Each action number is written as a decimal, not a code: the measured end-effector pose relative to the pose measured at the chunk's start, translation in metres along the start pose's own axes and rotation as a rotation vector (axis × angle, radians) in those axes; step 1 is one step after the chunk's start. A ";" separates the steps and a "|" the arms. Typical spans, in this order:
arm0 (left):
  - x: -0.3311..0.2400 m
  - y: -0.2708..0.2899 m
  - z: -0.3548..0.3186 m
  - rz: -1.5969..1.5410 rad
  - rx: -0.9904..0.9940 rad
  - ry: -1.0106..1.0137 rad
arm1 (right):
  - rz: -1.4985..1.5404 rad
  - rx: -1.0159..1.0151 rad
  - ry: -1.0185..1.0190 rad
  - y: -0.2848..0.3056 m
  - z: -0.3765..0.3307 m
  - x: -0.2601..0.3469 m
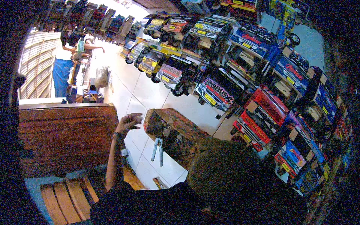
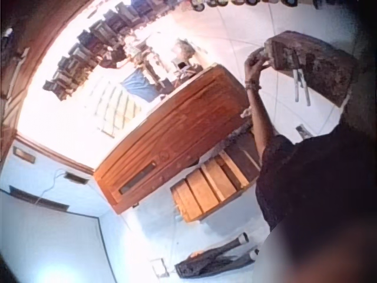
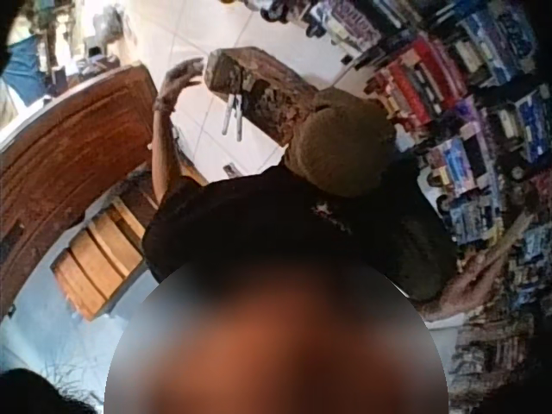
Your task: The person is assembling toy trucks by hammering nails into the packaging. They repeatedly pick up nails and use a hammer to secure them into the toy truck boxes.
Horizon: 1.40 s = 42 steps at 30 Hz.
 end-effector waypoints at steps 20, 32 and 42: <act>-0.270 -0.315 0.016 0.426 0.833 -0.704 | -0.035 0.164 -0.164 0.000 -0.008 -0.015; -0.260 -0.361 0.041 0.199 0.890 -0.527 | -0.104 0.086 -0.237 0.003 -0.014 -0.035; -0.326 -0.322 0.132 0.172 0.471 -0.808 | -0.026 0.044 -0.338 0.012 0.008 -0.015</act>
Point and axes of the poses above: each hand's wrist, its own z-axis towards the middle knuckle, its own y-axis out of the back of the hand, x = y × z, the point moved 7 cm from there along z, towards the middle knuckle, and after that the axes turned 4 degrees about -z, right-handed, at the moved point
